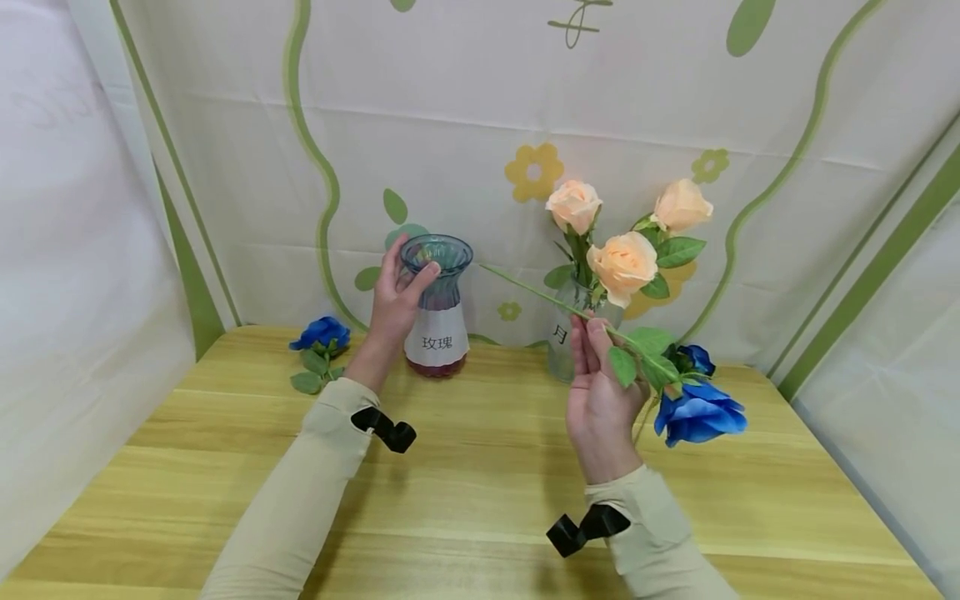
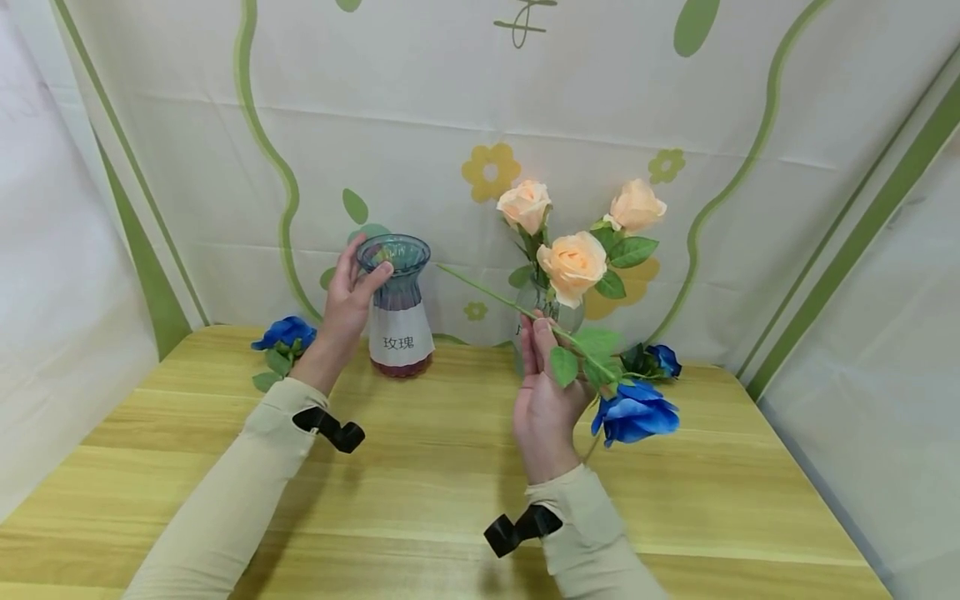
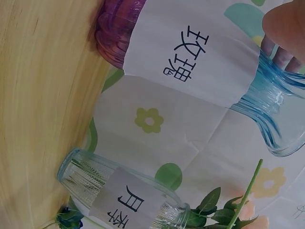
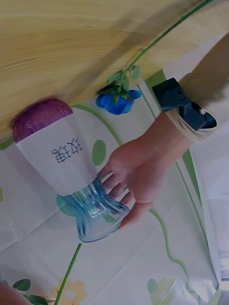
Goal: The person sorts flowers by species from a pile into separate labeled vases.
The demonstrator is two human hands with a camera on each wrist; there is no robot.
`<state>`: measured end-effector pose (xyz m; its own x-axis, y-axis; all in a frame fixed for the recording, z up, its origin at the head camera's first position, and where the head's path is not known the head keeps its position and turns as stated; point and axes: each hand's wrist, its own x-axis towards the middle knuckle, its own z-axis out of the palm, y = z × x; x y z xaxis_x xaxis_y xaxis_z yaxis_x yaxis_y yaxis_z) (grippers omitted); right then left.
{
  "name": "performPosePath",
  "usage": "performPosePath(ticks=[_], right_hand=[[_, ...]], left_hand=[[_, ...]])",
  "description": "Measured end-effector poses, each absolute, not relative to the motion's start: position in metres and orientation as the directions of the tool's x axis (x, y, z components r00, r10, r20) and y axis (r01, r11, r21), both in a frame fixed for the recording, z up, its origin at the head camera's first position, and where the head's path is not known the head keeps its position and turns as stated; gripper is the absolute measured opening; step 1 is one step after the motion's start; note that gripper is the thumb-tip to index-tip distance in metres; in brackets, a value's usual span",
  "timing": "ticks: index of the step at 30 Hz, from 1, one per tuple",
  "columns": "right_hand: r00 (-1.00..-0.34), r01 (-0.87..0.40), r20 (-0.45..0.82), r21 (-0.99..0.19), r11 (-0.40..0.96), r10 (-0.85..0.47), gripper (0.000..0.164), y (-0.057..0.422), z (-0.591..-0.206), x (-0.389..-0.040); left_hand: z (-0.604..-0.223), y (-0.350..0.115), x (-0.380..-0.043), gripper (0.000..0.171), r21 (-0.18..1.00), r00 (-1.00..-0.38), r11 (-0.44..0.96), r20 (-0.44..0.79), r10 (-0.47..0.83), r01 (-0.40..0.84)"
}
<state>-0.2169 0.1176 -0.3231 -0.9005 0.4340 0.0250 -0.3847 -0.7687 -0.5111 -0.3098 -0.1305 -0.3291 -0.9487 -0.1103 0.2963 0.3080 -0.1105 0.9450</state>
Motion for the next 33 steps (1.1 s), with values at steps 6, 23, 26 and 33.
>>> performPosePath(ticks=[6, 23, 26, 33], right_hand=[[-0.899, -0.399, 0.06, -0.519, -0.756, 0.434, 0.019, 0.103, -0.317, -0.215], [-0.841, -0.537, 0.33, -0.603, -0.589, 0.428, 0.019, 0.055, -0.304, -0.228], [-0.838, -0.54, 0.342, -0.637, -0.55, 0.426, 0.022, 0.05, -0.302, -0.232], [-0.854, -0.513, 0.355, -0.694, -0.505, 0.38, 0.018, 0.043, -0.299, -0.244]], left_hand=[[-0.329, -0.129, -0.311, 0.08, 0.944, -0.948, -0.117, 0.298, -0.109, 0.31], [-0.331, -0.131, -0.313, 0.08, 0.944, -0.948, -0.116, 0.295, -0.117, 0.308], [-0.331, -0.131, -0.312, 0.08, 0.942, -0.946, -0.119, 0.301, -0.122, 0.315], [-0.33, -0.131, -0.312, 0.08, 0.947, -0.949, -0.102, 0.293, -0.115, 0.305]])
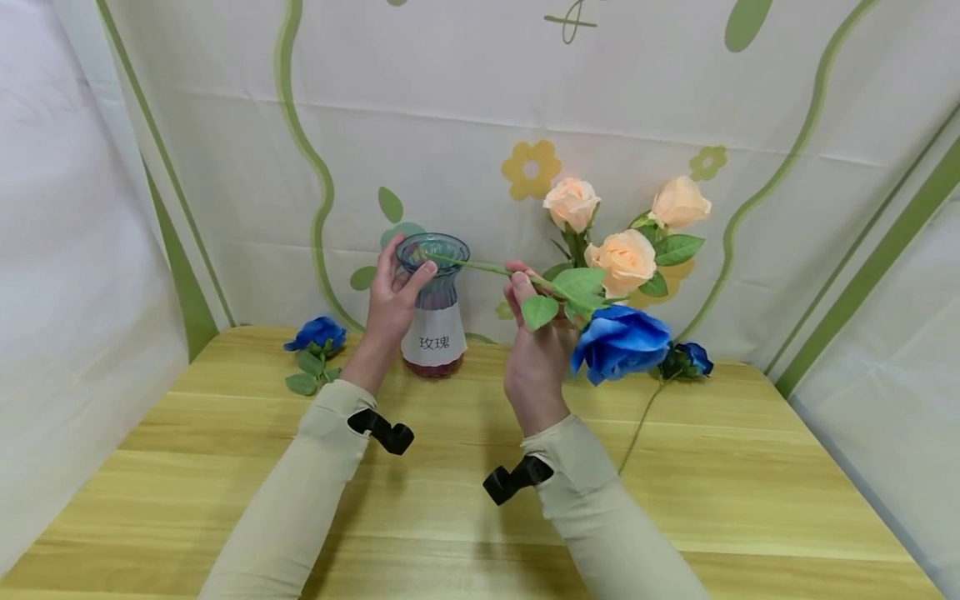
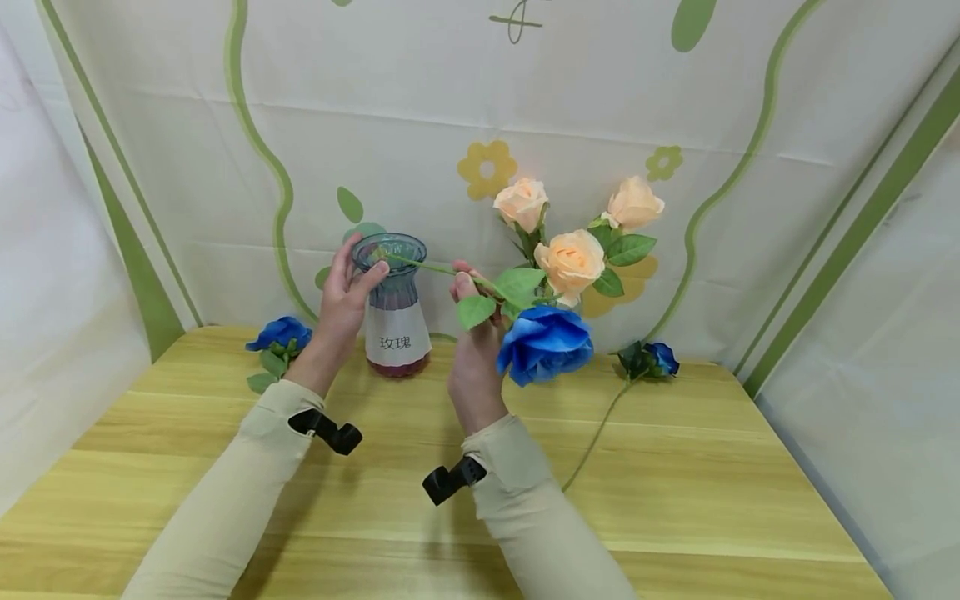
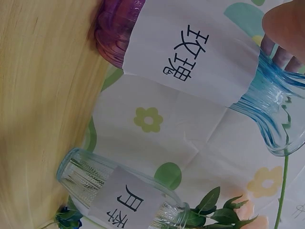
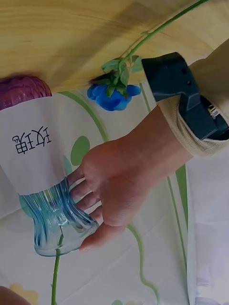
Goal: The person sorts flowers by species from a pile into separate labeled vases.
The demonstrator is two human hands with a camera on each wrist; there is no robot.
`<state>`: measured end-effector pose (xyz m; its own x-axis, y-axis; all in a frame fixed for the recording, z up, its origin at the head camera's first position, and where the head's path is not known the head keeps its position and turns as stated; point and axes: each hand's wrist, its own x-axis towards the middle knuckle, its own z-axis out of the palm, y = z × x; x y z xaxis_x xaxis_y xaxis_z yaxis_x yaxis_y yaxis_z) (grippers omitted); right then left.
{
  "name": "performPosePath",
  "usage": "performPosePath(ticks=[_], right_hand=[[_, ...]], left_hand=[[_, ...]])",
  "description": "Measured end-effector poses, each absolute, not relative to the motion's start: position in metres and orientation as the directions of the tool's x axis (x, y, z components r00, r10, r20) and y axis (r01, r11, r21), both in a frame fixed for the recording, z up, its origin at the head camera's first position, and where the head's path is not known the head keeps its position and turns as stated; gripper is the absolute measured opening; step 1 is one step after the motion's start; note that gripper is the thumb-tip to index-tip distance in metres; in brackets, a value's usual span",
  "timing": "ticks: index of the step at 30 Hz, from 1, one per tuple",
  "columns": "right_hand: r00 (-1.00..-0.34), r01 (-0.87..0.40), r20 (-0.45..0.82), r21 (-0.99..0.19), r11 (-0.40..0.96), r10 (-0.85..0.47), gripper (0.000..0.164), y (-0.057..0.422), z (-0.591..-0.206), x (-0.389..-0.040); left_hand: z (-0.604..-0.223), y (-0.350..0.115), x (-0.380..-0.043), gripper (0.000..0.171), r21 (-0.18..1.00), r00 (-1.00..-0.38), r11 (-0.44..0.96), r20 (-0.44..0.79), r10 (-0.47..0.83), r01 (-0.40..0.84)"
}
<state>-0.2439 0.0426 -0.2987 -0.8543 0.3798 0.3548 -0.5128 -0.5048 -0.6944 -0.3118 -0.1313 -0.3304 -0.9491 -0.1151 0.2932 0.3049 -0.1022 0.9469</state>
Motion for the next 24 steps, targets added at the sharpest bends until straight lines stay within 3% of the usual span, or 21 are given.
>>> performPosePath(ticks=[8, 13, 19, 24], right_hand=[[-0.844, -0.529, 0.38, -0.702, -0.477, 0.378, 0.009, 0.036, -0.298, -0.259], [-0.805, -0.584, 0.389, -0.653, -0.482, 0.447, 0.004, 0.033, -0.296, -0.266], [-0.773, -0.618, 0.386, -0.639, -0.459, 0.503, 0.013, 0.033, -0.292, -0.27], [-0.774, -0.615, 0.383, -0.645, -0.454, 0.505, 0.011, 0.032, -0.288, -0.273]], left_hand=[[-0.332, -0.131, -0.312, 0.08, 0.946, -0.949, -0.111, 0.29, -0.122, 0.303], [-0.333, -0.13, -0.313, 0.081, 0.951, -0.954, -0.108, 0.28, -0.111, 0.291], [-0.333, -0.13, -0.313, 0.081, 0.951, -0.951, -0.093, 0.284, -0.121, 0.296], [-0.332, -0.131, -0.313, 0.081, 0.952, -0.951, -0.086, 0.28, -0.13, 0.293]])
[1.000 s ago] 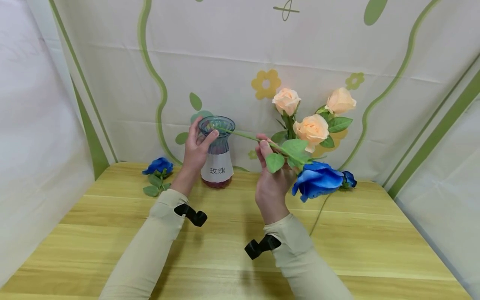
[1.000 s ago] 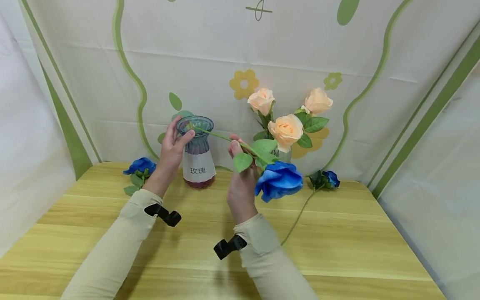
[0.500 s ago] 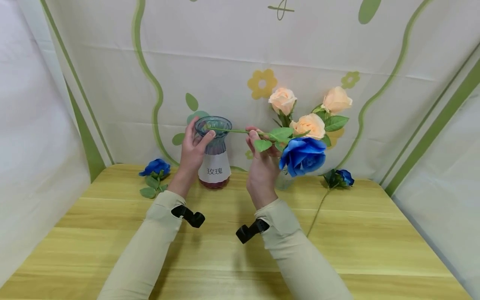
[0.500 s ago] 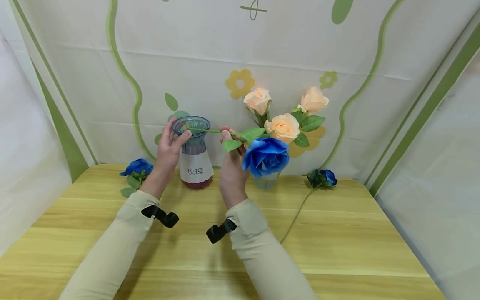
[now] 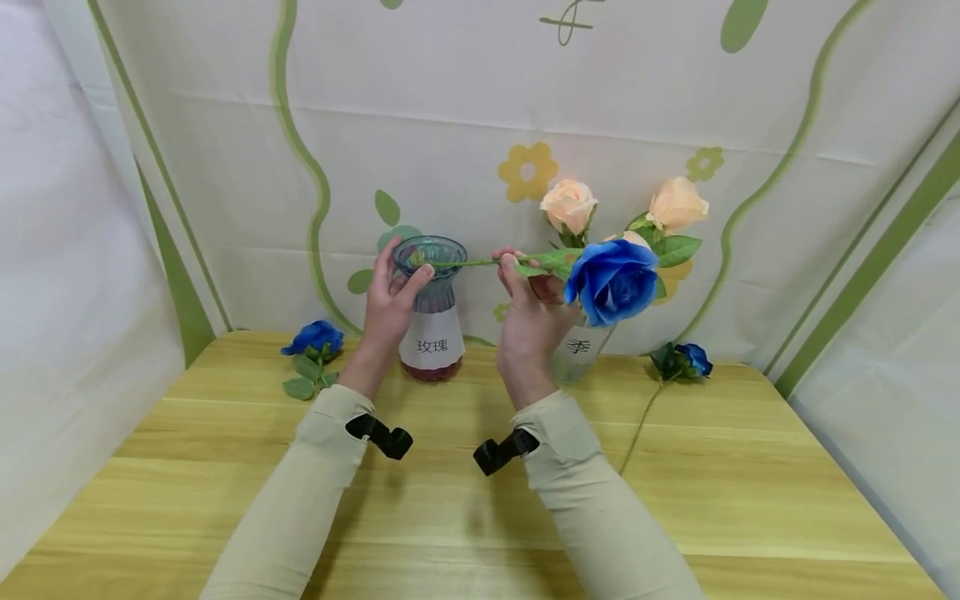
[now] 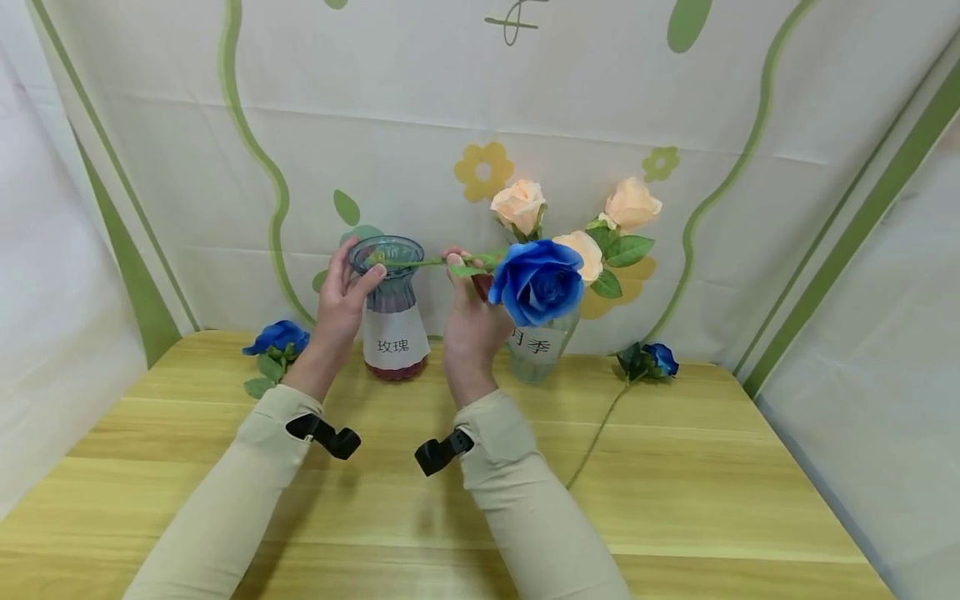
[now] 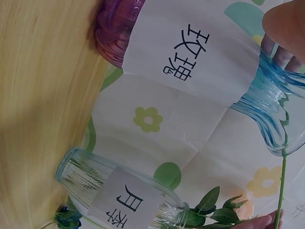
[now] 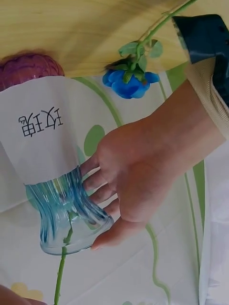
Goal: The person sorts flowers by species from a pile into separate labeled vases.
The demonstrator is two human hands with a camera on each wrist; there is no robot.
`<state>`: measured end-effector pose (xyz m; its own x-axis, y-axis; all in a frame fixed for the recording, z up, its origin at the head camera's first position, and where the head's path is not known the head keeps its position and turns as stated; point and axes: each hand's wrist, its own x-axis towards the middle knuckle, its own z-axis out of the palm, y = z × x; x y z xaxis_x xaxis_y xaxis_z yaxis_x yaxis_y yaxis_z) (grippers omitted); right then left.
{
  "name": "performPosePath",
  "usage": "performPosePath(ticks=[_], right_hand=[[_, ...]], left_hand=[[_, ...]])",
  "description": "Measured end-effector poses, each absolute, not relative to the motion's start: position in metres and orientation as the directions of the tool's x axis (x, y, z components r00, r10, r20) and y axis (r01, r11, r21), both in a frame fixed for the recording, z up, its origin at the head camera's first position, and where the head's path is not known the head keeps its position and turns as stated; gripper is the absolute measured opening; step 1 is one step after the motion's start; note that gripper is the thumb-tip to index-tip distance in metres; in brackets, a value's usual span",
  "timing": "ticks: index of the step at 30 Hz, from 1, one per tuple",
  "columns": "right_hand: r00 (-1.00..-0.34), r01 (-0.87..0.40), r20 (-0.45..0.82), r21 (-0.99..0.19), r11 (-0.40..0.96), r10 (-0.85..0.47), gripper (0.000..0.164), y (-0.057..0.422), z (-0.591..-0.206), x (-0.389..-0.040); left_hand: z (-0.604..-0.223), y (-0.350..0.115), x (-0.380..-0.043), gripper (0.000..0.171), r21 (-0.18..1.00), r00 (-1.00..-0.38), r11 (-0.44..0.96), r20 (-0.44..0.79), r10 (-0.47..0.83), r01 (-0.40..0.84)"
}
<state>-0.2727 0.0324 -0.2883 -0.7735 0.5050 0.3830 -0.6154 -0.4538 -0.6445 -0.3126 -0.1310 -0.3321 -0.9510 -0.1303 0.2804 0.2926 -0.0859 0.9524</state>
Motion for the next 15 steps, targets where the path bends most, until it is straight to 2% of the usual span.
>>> performPosePath(ticks=[5, 15], right_hand=[[-0.765, -0.622, 0.389, -0.652, -0.433, 0.513, 0.006, 0.0344, -0.2879, -0.2771], [-0.756, -0.638, 0.454, -0.671, -0.379, 0.471, 0.006, 0.0361, -0.2791, -0.2767]], left_hand=[[-0.3312, -0.1313, -0.3116, 0.081, 0.951, -0.95, -0.088, 0.283, -0.135, 0.296], [-0.331, -0.1298, -0.311, 0.08, 0.95, -0.949, -0.092, 0.287, -0.132, 0.299]])
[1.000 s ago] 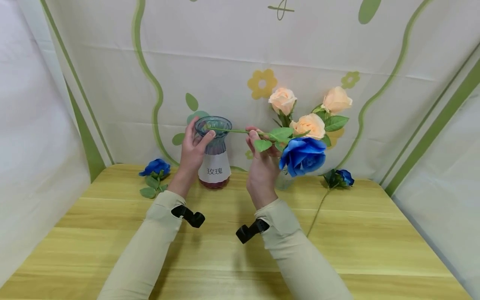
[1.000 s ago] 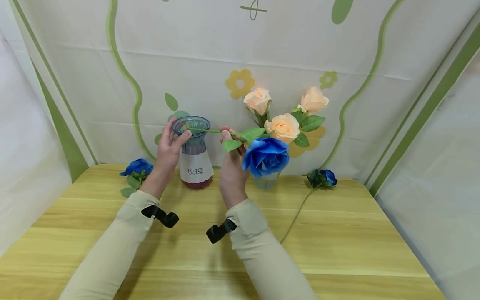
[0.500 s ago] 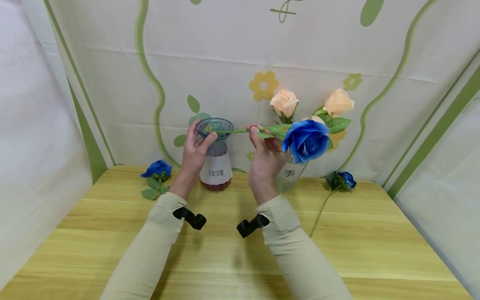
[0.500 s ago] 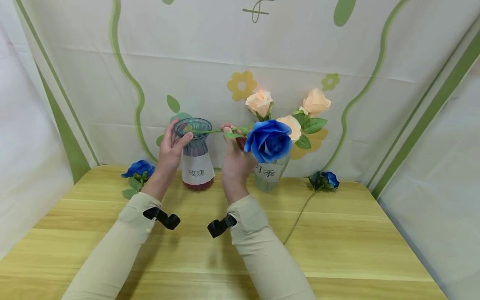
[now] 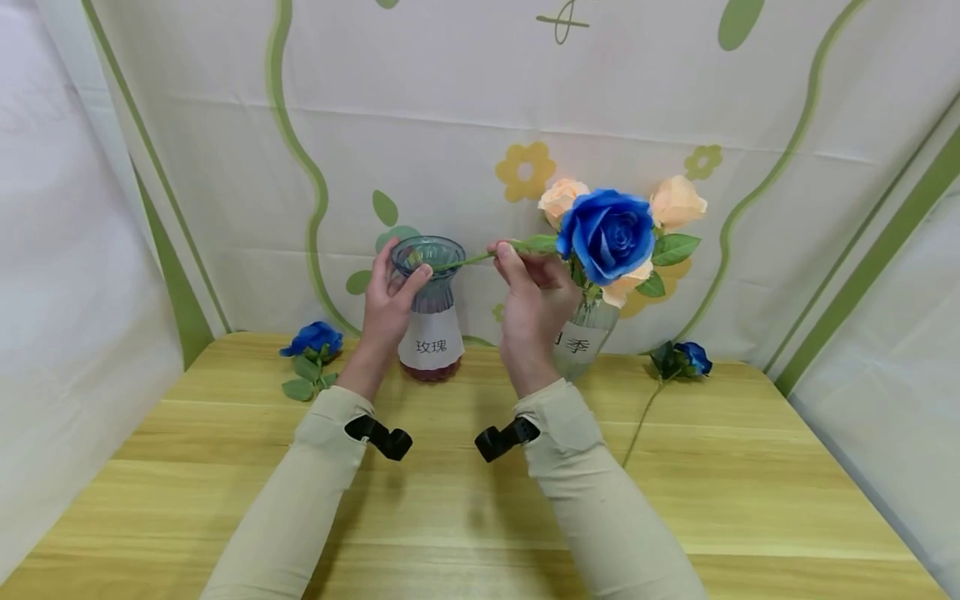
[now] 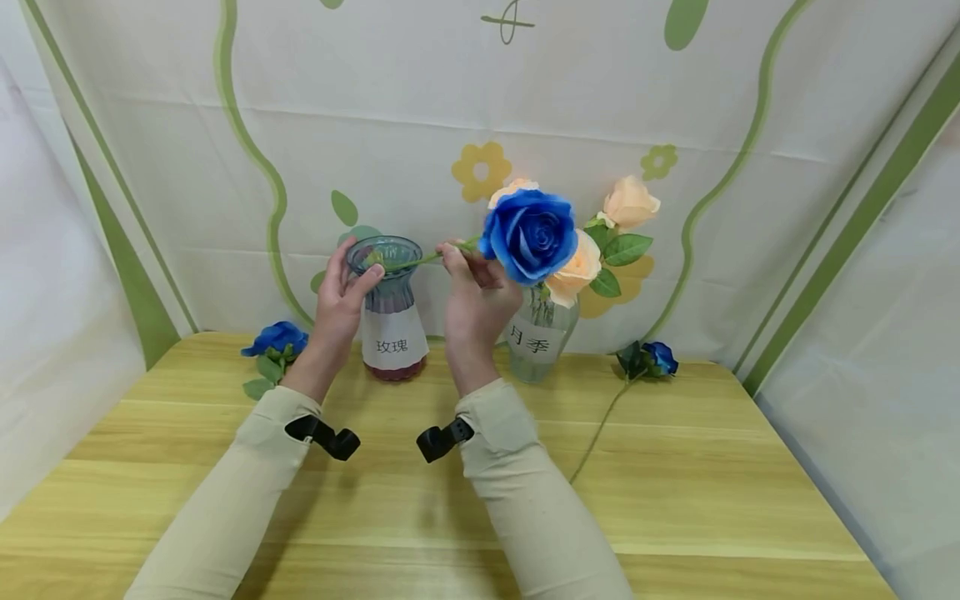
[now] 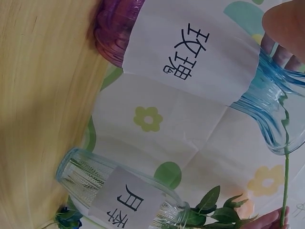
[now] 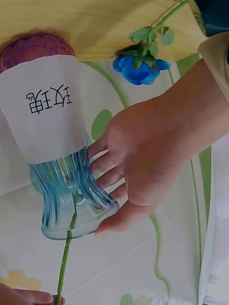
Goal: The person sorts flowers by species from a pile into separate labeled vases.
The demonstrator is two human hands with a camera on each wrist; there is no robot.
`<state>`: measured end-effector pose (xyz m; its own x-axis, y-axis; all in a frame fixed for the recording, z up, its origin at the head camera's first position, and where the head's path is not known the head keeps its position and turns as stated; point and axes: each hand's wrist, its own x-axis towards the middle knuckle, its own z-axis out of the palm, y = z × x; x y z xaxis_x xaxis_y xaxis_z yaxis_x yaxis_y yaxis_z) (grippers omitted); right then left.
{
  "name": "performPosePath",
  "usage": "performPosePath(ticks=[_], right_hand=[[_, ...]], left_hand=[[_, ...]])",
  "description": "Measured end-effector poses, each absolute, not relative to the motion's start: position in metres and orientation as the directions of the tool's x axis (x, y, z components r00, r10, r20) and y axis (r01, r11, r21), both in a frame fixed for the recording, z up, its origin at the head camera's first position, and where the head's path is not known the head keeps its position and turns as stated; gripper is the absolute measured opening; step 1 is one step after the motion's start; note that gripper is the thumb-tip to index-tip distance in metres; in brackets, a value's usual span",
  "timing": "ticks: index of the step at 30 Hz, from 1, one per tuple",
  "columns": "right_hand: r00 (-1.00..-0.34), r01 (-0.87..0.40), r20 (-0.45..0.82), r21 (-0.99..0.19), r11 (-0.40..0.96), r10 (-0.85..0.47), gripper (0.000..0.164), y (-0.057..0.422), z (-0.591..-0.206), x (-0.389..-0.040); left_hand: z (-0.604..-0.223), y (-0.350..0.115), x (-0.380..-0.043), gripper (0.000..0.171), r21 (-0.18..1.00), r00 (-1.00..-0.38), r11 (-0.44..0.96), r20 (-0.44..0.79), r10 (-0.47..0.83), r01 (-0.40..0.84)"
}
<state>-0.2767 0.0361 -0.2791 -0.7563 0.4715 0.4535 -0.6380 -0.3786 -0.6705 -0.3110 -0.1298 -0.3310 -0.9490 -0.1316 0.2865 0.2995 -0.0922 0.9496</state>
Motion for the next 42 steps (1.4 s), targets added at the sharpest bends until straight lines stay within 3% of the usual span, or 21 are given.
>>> performPosePath(ticks=[4, 9, 12, 21, 27, 33, 42], right_hand=[[-0.762, -0.632, 0.461, -0.683, -0.366, 0.455, 0.006, 0.034, -0.28, -0.281], [-0.832, -0.544, 0.395, -0.721, -0.43, 0.39, 0.013, 0.029, -0.285, -0.286], [-0.854, -0.507, 0.37, -0.75, -0.425, 0.365, 0.006, 0.027, -0.286, -0.288], [-0.852, -0.501, 0.374, -0.785, -0.364, 0.365, 0.022, 0.029, -0.288, -0.291], [-0.876, -0.456, 0.363, -0.839, -0.298, 0.319, 0.015, 0.019, -0.297, -0.296], [-0.839, -0.478, 0.381, -0.857, -0.193, 0.388, 0.011, 0.002, -0.307, -0.306], [-0.92, -0.312, 0.198, -0.892, -0.327, 0.339, 0.018, -0.002, -0.315, -0.311]], left_hand=[[-0.331, -0.129, -0.312, 0.08, 0.946, -0.945, -0.094, 0.298, -0.133, 0.311], [-0.331, -0.128, -0.312, 0.079, 0.944, -0.942, -0.093, 0.303, -0.142, 0.317], [-0.332, -0.128, -0.312, 0.079, 0.943, -0.942, -0.092, 0.304, -0.142, 0.319], [-0.331, -0.129, -0.313, 0.077, 0.944, -0.943, -0.097, 0.3, -0.145, 0.315], [-0.331, -0.126, -0.312, 0.078, 0.944, -0.944, -0.105, 0.297, -0.143, 0.313], [-0.331, -0.124, -0.312, 0.08, 0.942, -0.941, -0.096, 0.307, -0.14, 0.321], [-0.331, -0.126, -0.313, 0.08, 0.947, -0.943, -0.081, 0.296, -0.151, 0.31]])
